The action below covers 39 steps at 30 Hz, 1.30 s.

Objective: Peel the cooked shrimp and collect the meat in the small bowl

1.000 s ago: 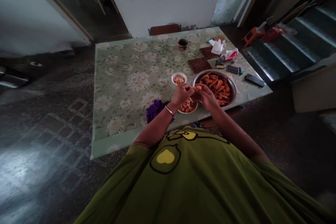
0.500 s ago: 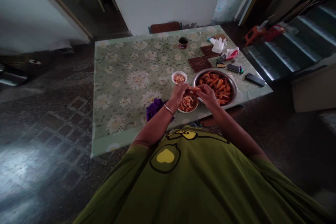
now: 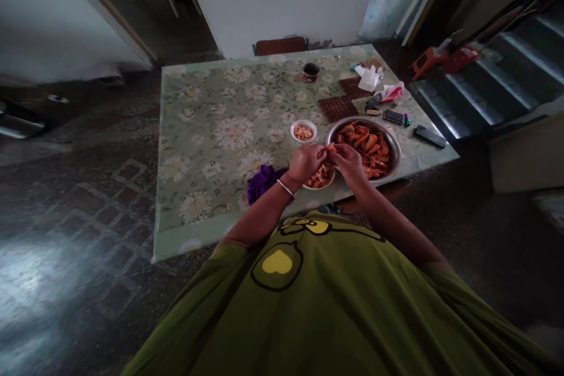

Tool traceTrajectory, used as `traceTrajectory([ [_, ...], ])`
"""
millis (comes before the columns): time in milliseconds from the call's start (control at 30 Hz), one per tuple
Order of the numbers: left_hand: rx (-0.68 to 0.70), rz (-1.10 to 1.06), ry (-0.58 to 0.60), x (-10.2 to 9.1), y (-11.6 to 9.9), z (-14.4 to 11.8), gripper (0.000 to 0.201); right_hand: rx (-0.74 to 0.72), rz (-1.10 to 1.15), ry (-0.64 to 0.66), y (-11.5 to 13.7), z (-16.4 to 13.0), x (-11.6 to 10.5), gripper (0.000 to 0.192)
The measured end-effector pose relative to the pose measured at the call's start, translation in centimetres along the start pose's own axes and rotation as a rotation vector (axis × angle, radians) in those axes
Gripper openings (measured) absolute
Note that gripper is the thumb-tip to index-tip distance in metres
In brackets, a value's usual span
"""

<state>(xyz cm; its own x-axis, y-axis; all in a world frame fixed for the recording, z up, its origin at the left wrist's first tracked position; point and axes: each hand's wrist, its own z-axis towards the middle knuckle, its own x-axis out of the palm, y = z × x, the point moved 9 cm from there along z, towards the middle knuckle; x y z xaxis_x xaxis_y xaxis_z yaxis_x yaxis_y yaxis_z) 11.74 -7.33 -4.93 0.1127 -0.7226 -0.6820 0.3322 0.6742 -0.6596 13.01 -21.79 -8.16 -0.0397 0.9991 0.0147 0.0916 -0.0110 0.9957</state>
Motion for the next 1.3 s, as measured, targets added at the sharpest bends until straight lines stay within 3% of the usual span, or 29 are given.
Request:
traceTrajectory([
  [267,0.022,0.145,0.061,0.4,0.1,0.1,0.024,-0.186,-0.421,-0.061,2.5,-0.4,0.1,0.036],
  [500,-0.088,-0.001,-0.043,-0.4,0.5,0.4,0.023,-0.182,-0.457,-0.046,2.4,0.1,0.2,0.028],
  [633,-0.069,-0.111,0.010,-0.4,0.1,0.9,0.026,-0.182,-0.443,-0.001,2.5,0.6,0.2,0.028],
  [800,-0.011,-0.028,0.070,-0.2,-0.5,1.2,0.024,-0.238,-0.530,0.017,3.0,0.8,0.1,0.023],
  [933,-0.017,-0.030,0.051,-0.1,-0.8,1.0,0.020,-0.273,-0.554,-0.017,3.2,0.7,-0.1,0.021],
  [1100,-0.160,-0.183,-0.007,-0.7,-0.1,1.3,0.015,-0.256,-0.483,-0.024,2.2,1.0,-0.5,0.025],
  [1300,-0.522,-0.559,-0.012,0.4,3.3,1.2,0.012,-0.210,-0.354,-0.005,0.8,1.5,-0.7,0.035],
])
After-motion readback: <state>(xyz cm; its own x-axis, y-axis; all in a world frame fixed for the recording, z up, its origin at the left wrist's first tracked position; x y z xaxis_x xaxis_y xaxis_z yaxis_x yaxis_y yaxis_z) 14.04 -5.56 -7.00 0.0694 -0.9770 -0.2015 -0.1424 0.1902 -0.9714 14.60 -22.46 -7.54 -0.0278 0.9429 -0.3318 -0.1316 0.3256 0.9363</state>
